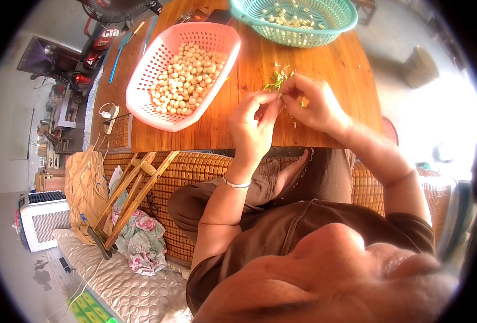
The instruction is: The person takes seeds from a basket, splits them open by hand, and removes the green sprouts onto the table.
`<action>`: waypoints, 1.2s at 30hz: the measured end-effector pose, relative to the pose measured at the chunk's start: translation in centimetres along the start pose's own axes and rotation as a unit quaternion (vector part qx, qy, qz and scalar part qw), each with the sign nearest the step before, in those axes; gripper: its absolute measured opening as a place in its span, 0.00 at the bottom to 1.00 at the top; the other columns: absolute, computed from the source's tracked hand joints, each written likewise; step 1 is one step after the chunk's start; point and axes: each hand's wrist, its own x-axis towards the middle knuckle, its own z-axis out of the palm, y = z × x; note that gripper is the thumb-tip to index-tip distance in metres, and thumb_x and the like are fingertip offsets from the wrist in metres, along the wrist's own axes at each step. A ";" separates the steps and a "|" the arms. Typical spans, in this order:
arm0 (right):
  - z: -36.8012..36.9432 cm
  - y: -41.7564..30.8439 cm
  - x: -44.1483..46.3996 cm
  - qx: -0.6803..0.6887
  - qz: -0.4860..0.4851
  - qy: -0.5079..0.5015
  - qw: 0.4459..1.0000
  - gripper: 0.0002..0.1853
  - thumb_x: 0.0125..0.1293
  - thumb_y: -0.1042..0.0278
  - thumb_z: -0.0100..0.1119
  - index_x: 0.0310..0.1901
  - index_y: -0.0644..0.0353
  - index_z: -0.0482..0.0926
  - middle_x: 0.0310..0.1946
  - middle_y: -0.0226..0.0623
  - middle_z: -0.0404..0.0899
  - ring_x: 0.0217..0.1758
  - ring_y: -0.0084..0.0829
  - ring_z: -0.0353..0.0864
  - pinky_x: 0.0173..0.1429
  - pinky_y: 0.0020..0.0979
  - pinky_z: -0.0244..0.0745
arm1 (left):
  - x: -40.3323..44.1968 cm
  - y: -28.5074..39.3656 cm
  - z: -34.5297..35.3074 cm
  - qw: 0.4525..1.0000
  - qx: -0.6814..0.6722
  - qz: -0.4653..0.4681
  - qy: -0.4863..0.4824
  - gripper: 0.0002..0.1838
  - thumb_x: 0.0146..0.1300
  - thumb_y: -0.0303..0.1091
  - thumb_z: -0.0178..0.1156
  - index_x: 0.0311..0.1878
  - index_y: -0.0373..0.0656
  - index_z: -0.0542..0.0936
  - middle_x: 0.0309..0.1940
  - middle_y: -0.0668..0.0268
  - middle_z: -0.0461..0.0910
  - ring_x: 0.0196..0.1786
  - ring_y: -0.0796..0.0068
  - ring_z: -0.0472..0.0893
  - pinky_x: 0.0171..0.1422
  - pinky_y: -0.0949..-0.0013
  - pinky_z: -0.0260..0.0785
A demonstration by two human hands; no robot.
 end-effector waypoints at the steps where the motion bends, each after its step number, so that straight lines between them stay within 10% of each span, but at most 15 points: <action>1: 0.0 0.0 0.0 0.025 0.027 -0.010 0.999 0.06 0.62 0.79 0.61 0.40 0.65 0.78 0.30 0.37 0.82 0.35 0.22 0.83 0.42 0.28 0.79 | -0.1 -0.3 0.1 1.000 -0.020 -0.017 0.006 0.06 0.64 0.22 0.66 0.43 0.35 0.83 0.37 0.63 0.85 0.36 0.79 0.82 0.40 0.75 0.75; 8: -0.2 1.1 0.3 0.150 0.105 -0.026 0.983 0.07 0.63 0.75 0.63 0.41 0.65 0.79 0.31 0.36 0.84 0.33 0.22 0.82 0.40 0.27 0.78 | 0.1 0.2 -0.2 0.987 -0.102 -0.127 -0.007 0.06 0.70 0.27 0.63 0.46 0.35 0.82 0.34 0.69 0.83 0.36 0.82 0.82 0.43 0.76 0.75; 13: -1.2 1.7 1.6 -0.047 0.004 0.011 0.999 0.05 0.63 0.73 0.65 0.39 0.63 0.83 0.33 0.37 0.84 0.34 0.28 0.84 0.41 0.30 0.79 | 0.1 0.1 -0.4 0.967 -0.190 -0.168 0.016 0.07 0.71 0.29 0.61 0.47 0.36 0.81 0.38 0.66 0.84 0.38 0.79 0.82 0.44 0.74 0.77; 21: -2.3 3.3 2.3 -0.010 0.140 0.006 0.990 0.08 0.65 0.70 0.62 0.44 0.60 0.84 0.35 0.36 0.86 0.37 0.29 0.83 0.47 0.31 0.78 | 0.0 0.3 -0.5 0.977 -0.174 -0.105 0.063 0.07 0.72 0.29 0.60 0.48 0.36 0.80 0.39 0.65 0.83 0.38 0.78 0.82 0.45 0.74 0.77; 36: -2.0 5.8 2.6 0.033 0.114 0.053 0.992 0.10 0.65 0.67 0.63 0.45 0.59 0.82 0.35 0.38 0.86 0.39 0.32 0.86 0.46 0.32 0.79 | 7.0 3.2 -0.1 0.996 -0.080 -0.041 0.012 0.05 0.70 0.26 0.60 0.45 0.36 0.81 0.40 0.64 0.84 0.36 0.77 0.83 0.41 0.75 0.76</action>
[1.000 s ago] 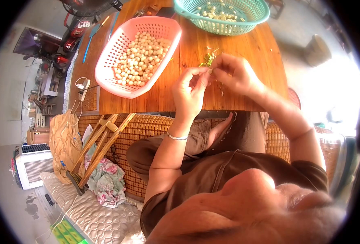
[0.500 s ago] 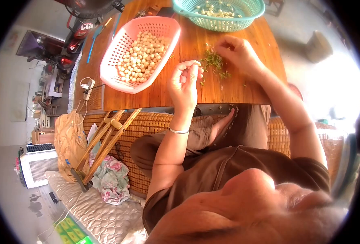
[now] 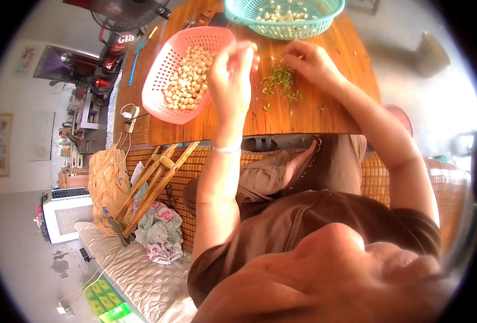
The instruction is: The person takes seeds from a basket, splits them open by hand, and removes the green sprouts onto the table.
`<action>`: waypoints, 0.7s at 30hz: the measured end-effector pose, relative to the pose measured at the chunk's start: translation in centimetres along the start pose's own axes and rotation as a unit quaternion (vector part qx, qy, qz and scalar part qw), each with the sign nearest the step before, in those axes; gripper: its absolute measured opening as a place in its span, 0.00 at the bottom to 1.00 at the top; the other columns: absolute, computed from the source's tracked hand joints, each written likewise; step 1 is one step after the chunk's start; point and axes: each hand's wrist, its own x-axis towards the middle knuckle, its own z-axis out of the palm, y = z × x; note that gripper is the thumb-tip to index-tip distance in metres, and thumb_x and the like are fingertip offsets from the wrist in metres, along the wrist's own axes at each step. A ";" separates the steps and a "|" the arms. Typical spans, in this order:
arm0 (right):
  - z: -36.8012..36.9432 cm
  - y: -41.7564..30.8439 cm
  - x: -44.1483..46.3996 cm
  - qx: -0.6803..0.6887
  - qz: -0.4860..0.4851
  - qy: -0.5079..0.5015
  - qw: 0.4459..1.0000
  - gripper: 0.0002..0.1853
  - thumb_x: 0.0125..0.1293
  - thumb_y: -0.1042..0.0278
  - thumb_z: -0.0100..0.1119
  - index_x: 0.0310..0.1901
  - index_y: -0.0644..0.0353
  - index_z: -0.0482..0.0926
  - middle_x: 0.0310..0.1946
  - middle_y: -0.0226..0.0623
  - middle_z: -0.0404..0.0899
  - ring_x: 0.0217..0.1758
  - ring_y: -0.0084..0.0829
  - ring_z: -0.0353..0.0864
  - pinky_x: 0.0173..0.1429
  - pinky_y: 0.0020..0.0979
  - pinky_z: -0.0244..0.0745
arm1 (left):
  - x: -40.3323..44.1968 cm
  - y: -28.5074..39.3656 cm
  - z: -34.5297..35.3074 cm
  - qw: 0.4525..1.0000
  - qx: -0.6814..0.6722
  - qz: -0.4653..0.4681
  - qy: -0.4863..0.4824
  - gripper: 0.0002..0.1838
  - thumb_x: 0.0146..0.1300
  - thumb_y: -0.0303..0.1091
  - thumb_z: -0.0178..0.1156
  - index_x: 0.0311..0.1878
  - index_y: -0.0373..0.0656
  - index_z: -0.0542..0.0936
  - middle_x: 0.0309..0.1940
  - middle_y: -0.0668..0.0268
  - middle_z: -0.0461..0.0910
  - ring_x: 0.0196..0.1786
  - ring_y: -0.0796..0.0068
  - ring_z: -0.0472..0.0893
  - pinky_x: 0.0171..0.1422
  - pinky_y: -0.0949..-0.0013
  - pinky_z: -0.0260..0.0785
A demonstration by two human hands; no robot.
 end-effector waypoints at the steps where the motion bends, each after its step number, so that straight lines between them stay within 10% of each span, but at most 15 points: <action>1: 0.1 0.0 -0.1 0.001 -0.001 0.001 1.000 0.10 0.65 0.67 0.63 0.45 0.59 0.82 0.35 0.38 0.86 0.39 0.32 0.86 0.46 0.32 0.79 | 1.7 0.0 0.5 0.999 0.032 0.015 -0.029 0.06 0.69 0.26 0.61 0.46 0.35 0.81 0.41 0.63 0.85 0.37 0.77 0.83 0.41 0.75 0.76; 12: 0.6 -0.1 -0.4 -0.086 -0.130 0.057 0.986 0.06 0.63 0.70 0.62 0.41 0.60 0.81 0.33 0.46 0.84 0.34 0.44 0.85 0.41 0.38 0.80 | 14.1 -1.5 4.1 0.881 0.378 0.253 -0.128 0.12 0.68 0.35 0.57 0.37 0.35 0.83 0.27 0.49 0.82 0.32 0.55 0.83 0.41 0.57 0.72; 21: 0.2 -0.8 -0.8 -0.033 -0.128 0.022 0.991 0.06 0.70 0.71 0.52 0.43 0.62 0.77 0.33 0.47 0.82 0.38 0.48 0.83 0.43 0.39 0.77 | 12.7 -0.1 -10.6 0.930 0.363 0.050 -0.014 0.09 0.69 0.34 0.57 0.44 0.42 0.83 0.28 0.60 0.87 0.31 0.68 0.87 0.38 0.65 0.78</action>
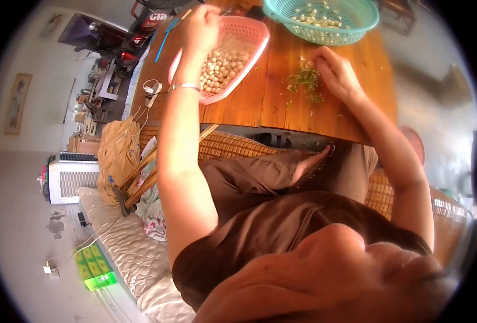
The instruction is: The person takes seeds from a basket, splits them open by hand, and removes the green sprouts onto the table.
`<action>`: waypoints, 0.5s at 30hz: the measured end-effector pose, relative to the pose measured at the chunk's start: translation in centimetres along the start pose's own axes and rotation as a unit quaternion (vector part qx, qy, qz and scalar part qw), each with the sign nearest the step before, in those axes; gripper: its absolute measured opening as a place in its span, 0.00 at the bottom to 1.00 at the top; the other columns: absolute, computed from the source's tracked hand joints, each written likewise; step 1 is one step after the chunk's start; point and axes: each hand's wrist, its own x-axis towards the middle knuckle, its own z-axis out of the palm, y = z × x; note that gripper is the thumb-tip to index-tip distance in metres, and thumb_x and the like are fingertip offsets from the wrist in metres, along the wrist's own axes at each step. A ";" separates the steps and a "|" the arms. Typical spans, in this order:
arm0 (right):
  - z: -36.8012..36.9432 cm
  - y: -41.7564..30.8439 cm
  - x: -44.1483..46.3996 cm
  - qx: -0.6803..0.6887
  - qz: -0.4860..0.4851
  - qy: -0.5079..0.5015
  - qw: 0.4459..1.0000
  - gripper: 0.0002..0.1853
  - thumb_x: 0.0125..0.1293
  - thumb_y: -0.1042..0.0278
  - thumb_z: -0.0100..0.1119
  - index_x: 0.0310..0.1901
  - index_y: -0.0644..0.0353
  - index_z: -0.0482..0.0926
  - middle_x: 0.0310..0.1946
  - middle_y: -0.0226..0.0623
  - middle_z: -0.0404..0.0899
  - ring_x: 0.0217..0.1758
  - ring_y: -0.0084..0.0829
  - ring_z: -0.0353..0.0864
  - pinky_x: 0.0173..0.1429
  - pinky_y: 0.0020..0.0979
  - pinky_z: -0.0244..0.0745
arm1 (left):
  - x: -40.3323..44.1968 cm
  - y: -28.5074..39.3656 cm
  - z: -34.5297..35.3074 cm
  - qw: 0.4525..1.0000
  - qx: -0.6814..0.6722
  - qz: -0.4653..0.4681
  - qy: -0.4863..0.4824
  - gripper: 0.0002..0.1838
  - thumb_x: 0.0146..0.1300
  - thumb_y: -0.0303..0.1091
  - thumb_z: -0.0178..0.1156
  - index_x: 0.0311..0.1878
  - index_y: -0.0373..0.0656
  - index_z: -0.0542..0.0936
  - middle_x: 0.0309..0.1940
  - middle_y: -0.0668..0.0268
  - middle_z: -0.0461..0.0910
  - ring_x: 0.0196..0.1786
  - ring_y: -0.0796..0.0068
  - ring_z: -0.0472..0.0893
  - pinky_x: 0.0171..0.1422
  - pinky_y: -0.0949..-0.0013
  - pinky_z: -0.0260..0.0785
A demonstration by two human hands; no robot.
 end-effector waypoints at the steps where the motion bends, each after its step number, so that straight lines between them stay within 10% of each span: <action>1: 0.0 0.1 0.0 0.026 0.012 -0.009 1.000 0.06 0.71 0.71 0.52 0.43 0.63 0.77 0.32 0.48 0.82 0.38 0.48 0.82 0.44 0.40 0.77 | -1.0 -0.9 -1.4 0.997 0.063 -0.026 -0.024 0.09 0.69 0.34 0.57 0.44 0.42 0.83 0.29 0.59 0.87 0.33 0.67 0.87 0.40 0.65 0.78; 8: 0.0 -0.2 0.2 -0.053 0.024 -0.018 0.998 0.11 0.69 0.69 0.58 0.49 0.62 0.79 0.33 0.48 0.83 0.39 0.50 0.83 0.43 0.39 0.77 | -5.6 -4.7 -3.2 0.969 0.188 -0.020 -0.162 0.11 0.64 0.38 0.64 0.46 0.46 0.86 0.42 0.58 0.87 0.46 0.63 0.86 0.52 0.64 0.76; 10: 0.4 -1.7 0.3 -0.057 -0.146 0.072 0.985 0.11 0.68 0.69 0.59 0.50 0.60 0.80 0.31 0.45 0.84 0.38 0.49 0.85 0.44 0.39 0.79 | -6.1 -4.9 -2.7 0.970 0.173 -0.015 -0.171 0.11 0.63 0.37 0.66 0.46 0.43 0.86 0.42 0.58 0.87 0.46 0.64 0.86 0.53 0.65 0.76; 15: 0.4 -1.3 -0.2 -0.091 -0.064 0.012 0.994 0.12 0.67 0.72 0.58 0.52 0.59 0.79 0.39 0.43 0.85 0.45 0.47 0.85 0.49 0.38 0.79 | -6.5 -4.8 -1.8 0.948 0.156 0.068 -0.269 0.11 0.59 0.30 0.69 0.44 0.37 0.84 0.40 0.57 0.86 0.45 0.65 0.85 0.52 0.66 0.77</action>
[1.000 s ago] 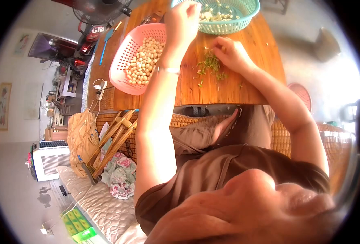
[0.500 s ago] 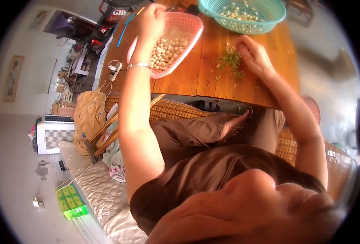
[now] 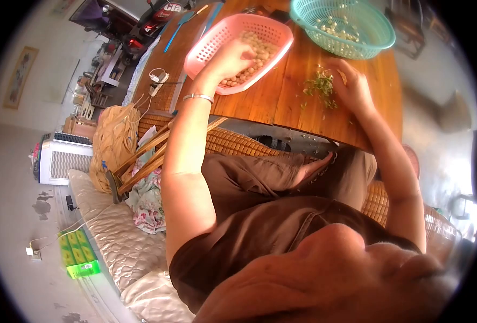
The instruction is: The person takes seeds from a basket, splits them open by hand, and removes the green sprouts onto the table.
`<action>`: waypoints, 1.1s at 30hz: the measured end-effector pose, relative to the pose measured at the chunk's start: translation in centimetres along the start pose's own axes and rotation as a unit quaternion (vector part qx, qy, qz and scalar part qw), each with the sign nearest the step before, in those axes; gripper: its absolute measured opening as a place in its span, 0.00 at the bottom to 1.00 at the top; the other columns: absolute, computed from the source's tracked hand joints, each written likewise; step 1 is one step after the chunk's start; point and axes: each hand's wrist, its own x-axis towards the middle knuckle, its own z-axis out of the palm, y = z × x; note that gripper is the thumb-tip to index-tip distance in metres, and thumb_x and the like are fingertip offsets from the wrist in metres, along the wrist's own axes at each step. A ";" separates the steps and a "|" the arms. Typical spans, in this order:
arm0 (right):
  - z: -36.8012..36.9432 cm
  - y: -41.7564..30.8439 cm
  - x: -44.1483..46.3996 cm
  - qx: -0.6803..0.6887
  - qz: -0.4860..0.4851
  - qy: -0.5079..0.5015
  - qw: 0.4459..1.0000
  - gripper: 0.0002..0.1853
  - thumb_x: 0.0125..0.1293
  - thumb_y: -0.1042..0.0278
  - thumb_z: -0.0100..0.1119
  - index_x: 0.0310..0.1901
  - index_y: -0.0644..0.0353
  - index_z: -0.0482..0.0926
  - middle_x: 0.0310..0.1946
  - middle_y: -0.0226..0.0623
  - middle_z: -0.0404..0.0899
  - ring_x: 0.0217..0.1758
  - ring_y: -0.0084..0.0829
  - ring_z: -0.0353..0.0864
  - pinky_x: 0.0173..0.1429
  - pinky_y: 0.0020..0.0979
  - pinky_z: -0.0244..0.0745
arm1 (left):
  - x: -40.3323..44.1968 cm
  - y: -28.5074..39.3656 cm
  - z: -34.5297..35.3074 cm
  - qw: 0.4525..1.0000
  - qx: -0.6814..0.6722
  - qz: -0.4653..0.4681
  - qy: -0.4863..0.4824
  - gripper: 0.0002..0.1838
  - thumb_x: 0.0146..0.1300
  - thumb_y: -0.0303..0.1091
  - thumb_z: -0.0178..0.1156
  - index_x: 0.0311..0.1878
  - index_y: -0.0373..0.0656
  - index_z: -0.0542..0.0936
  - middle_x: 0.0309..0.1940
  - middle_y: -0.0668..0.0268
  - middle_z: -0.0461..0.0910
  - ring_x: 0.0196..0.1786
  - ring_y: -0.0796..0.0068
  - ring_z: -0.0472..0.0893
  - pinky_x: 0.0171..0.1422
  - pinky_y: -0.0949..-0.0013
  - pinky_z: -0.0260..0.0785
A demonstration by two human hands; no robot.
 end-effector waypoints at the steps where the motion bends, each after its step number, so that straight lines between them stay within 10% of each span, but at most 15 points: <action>1: 0.1 0.0 0.2 -0.015 -0.056 0.031 0.998 0.12 0.67 0.72 0.58 0.52 0.60 0.80 0.39 0.43 0.85 0.46 0.47 0.85 0.50 0.38 0.79 | -0.1 -0.1 0.2 0.999 0.032 0.026 -0.003 0.11 0.59 0.30 0.69 0.43 0.37 0.84 0.39 0.58 0.86 0.44 0.64 0.85 0.51 0.65 0.77; 4: -0.2 -0.7 0.0 0.017 0.079 -0.043 0.996 0.13 0.66 0.73 0.57 0.51 0.61 0.79 0.44 0.44 0.84 0.48 0.48 0.84 0.51 0.39 0.79 | -0.4 0.1 0.4 0.999 0.035 0.018 0.012 0.10 0.59 0.29 0.68 0.42 0.37 0.83 0.40 0.58 0.85 0.42 0.63 0.85 0.49 0.64 0.77; 7: 0.2 0.2 0.2 -0.022 -0.095 0.052 0.994 0.12 0.65 0.74 0.59 0.51 0.60 0.80 0.39 0.43 0.85 0.43 0.48 0.85 0.47 0.39 0.79 | -0.9 1.7 0.1 0.998 -0.003 -0.044 0.045 0.09 0.62 0.29 0.67 0.44 0.37 0.82 0.42 0.59 0.85 0.41 0.66 0.85 0.48 0.66 0.77; 9: -0.2 0.2 0.0 -0.029 -0.007 -0.019 0.999 0.11 0.66 0.74 0.58 0.49 0.60 0.80 0.40 0.43 0.85 0.43 0.48 0.84 0.47 0.39 0.79 | -1.3 3.7 -0.3 0.992 -0.041 -0.095 0.071 0.08 0.64 0.28 0.65 0.45 0.37 0.82 0.43 0.59 0.85 0.41 0.69 0.85 0.48 0.69 0.77; 11: -0.3 -0.1 -0.1 -0.034 0.085 -0.086 0.992 0.10 0.66 0.75 0.58 0.48 0.60 0.80 0.40 0.43 0.85 0.43 0.48 0.84 0.47 0.39 0.79 | -1.7 6.2 -0.1 0.929 -0.339 -0.062 0.131 0.07 0.69 0.25 0.60 0.48 0.38 0.81 0.42 0.62 0.85 0.42 0.75 0.84 0.49 0.74 0.77; 13: 0.2 -1.3 0.1 0.041 -0.050 0.041 0.997 0.06 0.66 0.74 0.61 0.44 0.61 0.81 0.34 0.43 0.85 0.37 0.44 0.85 0.44 0.35 0.79 | -2.2 8.6 1.0 0.935 -0.311 0.038 0.168 0.10 0.68 0.19 0.60 0.51 0.38 0.80 0.43 0.66 0.83 0.45 0.79 0.82 0.53 0.78 0.75; 19: -0.3 -2.2 -0.8 0.157 0.056 -0.075 0.983 0.06 0.67 0.72 0.63 0.43 0.63 0.81 0.33 0.36 0.85 0.36 0.23 0.83 0.44 0.27 0.77 | -3.3 15.2 7.4 0.818 -0.525 0.016 0.235 0.06 0.64 0.21 0.66 0.41 0.37 0.79 0.35 0.71 0.83 0.37 0.84 0.81 0.43 0.78 0.76; 33: 0.4 -1.7 -0.8 0.267 0.163 -0.144 0.939 0.07 0.69 0.69 0.62 0.42 0.65 0.81 0.31 0.27 0.82 0.33 0.16 0.77 0.40 0.23 0.75 | -2.8 15.4 11.3 0.874 -0.374 0.044 0.307 0.11 0.57 0.17 0.68 0.42 0.39 0.78 0.38 0.63 0.82 0.37 0.72 0.84 0.41 0.72 0.77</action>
